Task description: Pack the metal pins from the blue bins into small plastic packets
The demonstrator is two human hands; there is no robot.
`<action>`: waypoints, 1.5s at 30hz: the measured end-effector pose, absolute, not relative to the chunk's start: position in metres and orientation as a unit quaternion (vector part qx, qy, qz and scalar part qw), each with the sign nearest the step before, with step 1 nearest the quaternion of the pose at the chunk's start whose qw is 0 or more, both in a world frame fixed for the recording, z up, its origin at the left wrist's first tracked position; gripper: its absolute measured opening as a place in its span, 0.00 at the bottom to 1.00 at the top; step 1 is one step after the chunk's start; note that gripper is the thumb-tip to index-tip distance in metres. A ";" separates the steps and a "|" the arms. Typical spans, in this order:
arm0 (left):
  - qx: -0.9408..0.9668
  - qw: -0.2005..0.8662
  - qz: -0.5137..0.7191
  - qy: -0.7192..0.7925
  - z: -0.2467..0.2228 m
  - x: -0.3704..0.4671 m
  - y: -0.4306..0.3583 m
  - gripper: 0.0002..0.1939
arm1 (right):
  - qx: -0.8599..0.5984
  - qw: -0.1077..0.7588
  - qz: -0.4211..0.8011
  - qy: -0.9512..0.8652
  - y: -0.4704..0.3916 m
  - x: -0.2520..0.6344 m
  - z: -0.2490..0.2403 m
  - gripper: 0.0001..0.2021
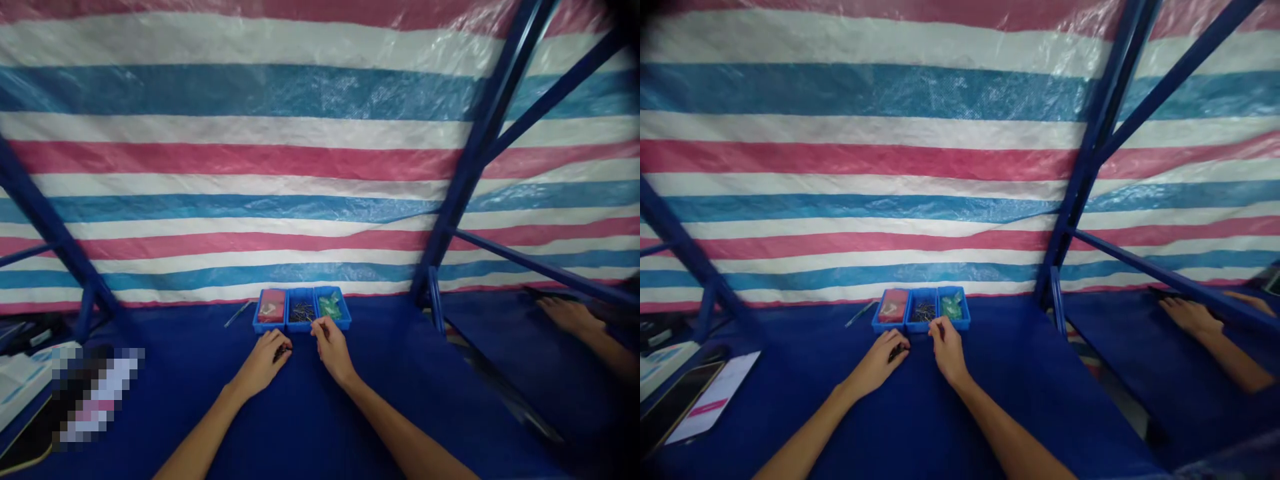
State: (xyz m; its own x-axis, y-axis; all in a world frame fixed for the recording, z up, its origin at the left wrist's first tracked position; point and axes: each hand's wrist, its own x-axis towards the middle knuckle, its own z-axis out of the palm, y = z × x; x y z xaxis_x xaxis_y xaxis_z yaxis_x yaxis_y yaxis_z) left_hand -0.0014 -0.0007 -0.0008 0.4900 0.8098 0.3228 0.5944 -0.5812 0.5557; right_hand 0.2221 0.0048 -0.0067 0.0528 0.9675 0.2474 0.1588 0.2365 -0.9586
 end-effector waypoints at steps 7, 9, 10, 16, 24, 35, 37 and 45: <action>0.842 0.185 0.289 0.416 0.000 -0.002 0.000 0.04 | -0.515 0.514 0.286 -0.623 -0.005 0.219 0.000 0.10; 0.843 0.185 0.286 0.416 0.001 -0.001 -0.001 0.04 | -0.502 0.516 0.310 -0.621 -0.005 0.217 0.000 0.14; 0.844 0.186 0.284 0.415 0.001 -0.001 -0.001 0.04 | -0.493 0.520 0.334 -0.612 -0.004 0.216 -0.001 0.16; 0.841 0.188 0.288 0.417 0.002 -0.001 -0.002 0.03 | -0.461 0.540 0.501 -0.494 0.000 0.216 0.002 0.26; 0.842 0.181 0.291 0.417 -0.001 -0.001 0.000 0.04 | -0.442 0.571 0.483 -0.496 0.001 0.216 0.006 0.22; 0.840 0.183 0.289 0.421 -0.001 -0.001 0.000 0.03 | -0.472 0.479 0.270 -0.690 -0.005 0.215 0.000 0.07; 0.840 0.180 0.291 0.421 -0.002 -0.001 -0.001 0.04 | -0.471 0.414 0.211 -0.750 -0.008 0.215 -0.003 0.03; 0.837 0.186 0.301 0.418 0.001 0.000 -0.002 0.06 | -0.492 0.293 0.143 -0.808 -0.013 0.212 -0.006 0.04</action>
State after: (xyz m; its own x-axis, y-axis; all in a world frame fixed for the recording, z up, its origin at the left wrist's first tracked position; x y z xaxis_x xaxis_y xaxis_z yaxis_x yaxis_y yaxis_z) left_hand 0.0000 -0.0017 0.0006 0.4687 0.8115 0.3489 0.5875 -0.5813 0.5630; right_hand 0.2118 -0.0125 -0.0057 -0.3449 0.8775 0.3333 0.7103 0.4761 -0.5184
